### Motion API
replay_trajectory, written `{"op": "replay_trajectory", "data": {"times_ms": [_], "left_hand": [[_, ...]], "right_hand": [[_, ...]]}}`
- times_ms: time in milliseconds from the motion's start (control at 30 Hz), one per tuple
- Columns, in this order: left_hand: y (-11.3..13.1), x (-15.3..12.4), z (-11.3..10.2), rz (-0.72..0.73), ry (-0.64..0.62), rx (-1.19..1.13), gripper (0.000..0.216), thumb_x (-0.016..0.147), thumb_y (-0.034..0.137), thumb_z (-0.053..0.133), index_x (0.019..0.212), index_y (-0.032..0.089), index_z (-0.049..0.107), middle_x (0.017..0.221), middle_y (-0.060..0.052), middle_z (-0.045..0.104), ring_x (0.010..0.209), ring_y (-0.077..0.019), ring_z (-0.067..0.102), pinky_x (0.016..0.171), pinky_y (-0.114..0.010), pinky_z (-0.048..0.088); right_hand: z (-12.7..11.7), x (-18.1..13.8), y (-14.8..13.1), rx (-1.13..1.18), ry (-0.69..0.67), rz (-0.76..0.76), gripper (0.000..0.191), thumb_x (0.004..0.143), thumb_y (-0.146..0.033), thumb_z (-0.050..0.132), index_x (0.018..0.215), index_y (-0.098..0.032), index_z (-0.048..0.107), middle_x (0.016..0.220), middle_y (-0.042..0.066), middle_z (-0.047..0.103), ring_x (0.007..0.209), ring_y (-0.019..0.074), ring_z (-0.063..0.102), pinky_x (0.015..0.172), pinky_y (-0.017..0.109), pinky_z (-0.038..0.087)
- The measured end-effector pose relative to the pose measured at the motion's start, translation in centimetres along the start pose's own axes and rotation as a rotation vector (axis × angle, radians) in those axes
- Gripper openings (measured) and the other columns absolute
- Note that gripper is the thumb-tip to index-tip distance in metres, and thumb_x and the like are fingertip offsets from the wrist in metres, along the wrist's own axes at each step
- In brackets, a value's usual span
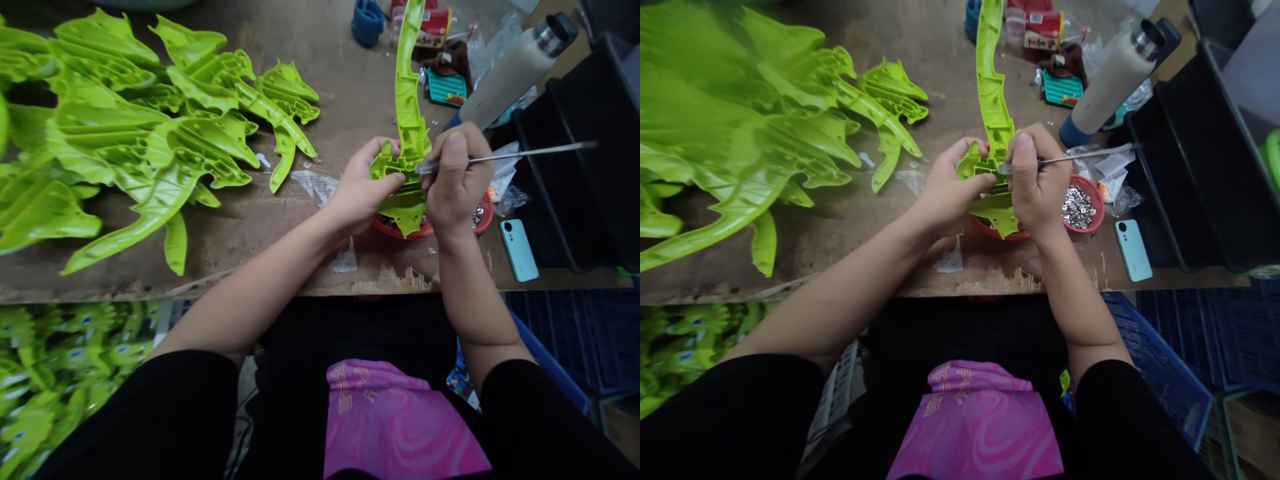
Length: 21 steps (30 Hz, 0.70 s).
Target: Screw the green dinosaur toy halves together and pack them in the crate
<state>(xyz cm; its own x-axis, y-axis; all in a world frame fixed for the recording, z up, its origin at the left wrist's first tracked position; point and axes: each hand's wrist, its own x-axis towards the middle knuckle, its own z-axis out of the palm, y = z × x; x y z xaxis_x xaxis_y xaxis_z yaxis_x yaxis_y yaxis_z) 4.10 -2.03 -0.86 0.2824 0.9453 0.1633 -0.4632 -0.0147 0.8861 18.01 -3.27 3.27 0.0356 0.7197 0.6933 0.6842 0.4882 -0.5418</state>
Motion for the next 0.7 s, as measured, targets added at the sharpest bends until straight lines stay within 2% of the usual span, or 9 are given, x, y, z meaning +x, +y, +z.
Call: {"op": "replay_trajectory", "data": {"times_ms": [100,200,300,400,467,533,600,633,700], "left_hand": [[-0.4,0.2,-0.4,0.097,0.006,0.110,0.031,0.084,0.023,0.082,0.104,0.023,0.058,0.116,-0.002,0.074,0.118,-0.0274,0.075,0.103,-0.041,0.064],[-0.5,0.3,-0.6,0.169,0.018,0.169,0.035,0.088,0.036,0.089,0.104,0.024,0.061,0.113,-0.003,0.072,0.123,-0.0286,0.072,0.111,-0.044,0.060],[-0.4,0.1,-0.7,0.172,-0.008,0.182,0.043,0.087,0.048,0.094,0.103,0.024,0.062,0.109,-0.003,0.071,0.123,-0.0293,0.071,0.113,-0.044,0.059],[-0.4,0.2,-0.7,0.177,-0.030,0.168,0.039,0.087,0.044,0.093,0.104,0.025,0.063,0.107,-0.003,0.071,0.118,-0.0283,0.073,0.108,-0.044,0.062],[-0.5,0.4,-0.7,0.112,-0.055,0.112,0.028,0.090,0.034,0.083,0.106,0.025,0.061,0.103,-0.001,0.069,0.106,-0.0250,0.075,0.096,-0.041,0.065],[-0.5,0.6,-0.7,-0.001,-0.086,0.000,0.018,0.091,0.025,0.069,0.106,0.025,0.058,0.097,0.000,0.064,0.090,-0.0199,0.074,0.079,-0.034,0.063],[-0.3,0.3,-0.7,-0.096,-0.142,-0.125,0.019,0.089,0.020,0.062,0.105,0.025,0.053,0.094,0.001,0.060,0.079,-0.0160,0.070,0.069,-0.028,0.058],[-0.1,-0.2,-0.5,-0.136,-0.188,-0.173,0.022,0.088,0.019,0.063,0.106,0.025,0.051,0.096,0.001,0.059,0.077,-0.0150,0.069,0.066,-0.026,0.056],[0.4,-1.7,0.3,-0.232,-0.336,-0.237,0.029,0.089,0.023,0.069,0.109,0.027,0.048,0.101,0.001,0.060,0.076,-0.0135,0.066,0.065,-0.024,0.054]], "right_hand": [[-0.5,0.2,-0.6,0.004,-0.099,0.020,0.066,0.113,-0.083,0.040,0.085,-0.027,0.061,0.073,0.000,0.057,0.070,0.0188,0.066,0.078,0.038,0.060],[-0.8,0.1,-1.4,-0.067,-0.226,0.000,0.073,0.111,-0.087,0.035,0.085,-0.026,0.064,0.077,0.003,0.064,0.083,0.0231,0.073,0.089,0.042,0.063],[-0.5,-0.2,-2.2,-0.141,-0.232,-0.009,0.076,0.111,-0.089,0.029,0.085,-0.027,0.067,0.081,0.006,0.070,0.083,0.0241,0.072,0.087,0.042,0.063],[0.1,-0.4,-2.1,-0.142,-0.238,-0.019,0.077,0.110,-0.090,0.029,0.085,-0.028,0.069,0.084,0.008,0.073,0.083,0.0250,0.074,0.086,0.043,0.064],[0.3,-0.5,-1.4,-0.034,-0.198,0.008,0.074,0.110,-0.089,0.036,0.090,-0.027,0.072,0.088,0.007,0.074,0.086,0.0255,0.077,0.090,0.044,0.067],[-0.3,-0.7,-0.5,0.113,-0.061,0.025,0.066,0.110,-0.086,0.044,0.104,-0.027,0.074,0.099,0.005,0.077,0.090,0.0250,0.081,0.092,0.044,0.069],[-1.8,-1.5,0.1,0.184,0.057,0.004,0.057,0.112,-0.080,0.048,0.114,-0.029,0.072,0.112,0.004,0.079,0.107,0.0275,0.083,0.106,0.049,0.067],[-2.9,-2.1,0.1,0.173,0.053,0.003,0.051,0.114,-0.077,0.049,0.116,-0.030,0.069,0.119,0.004,0.079,0.123,0.0300,0.081,0.117,0.054,0.062],[-5.8,-4.2,-0.5,0.108,-0.059,0.054,0.036,0.113,-0.068,0.059,0.115,-0.032,0.061,0.134,0.005,0.078,0.152,0.0342,0.066,0.134,0.062,0.046]]}}
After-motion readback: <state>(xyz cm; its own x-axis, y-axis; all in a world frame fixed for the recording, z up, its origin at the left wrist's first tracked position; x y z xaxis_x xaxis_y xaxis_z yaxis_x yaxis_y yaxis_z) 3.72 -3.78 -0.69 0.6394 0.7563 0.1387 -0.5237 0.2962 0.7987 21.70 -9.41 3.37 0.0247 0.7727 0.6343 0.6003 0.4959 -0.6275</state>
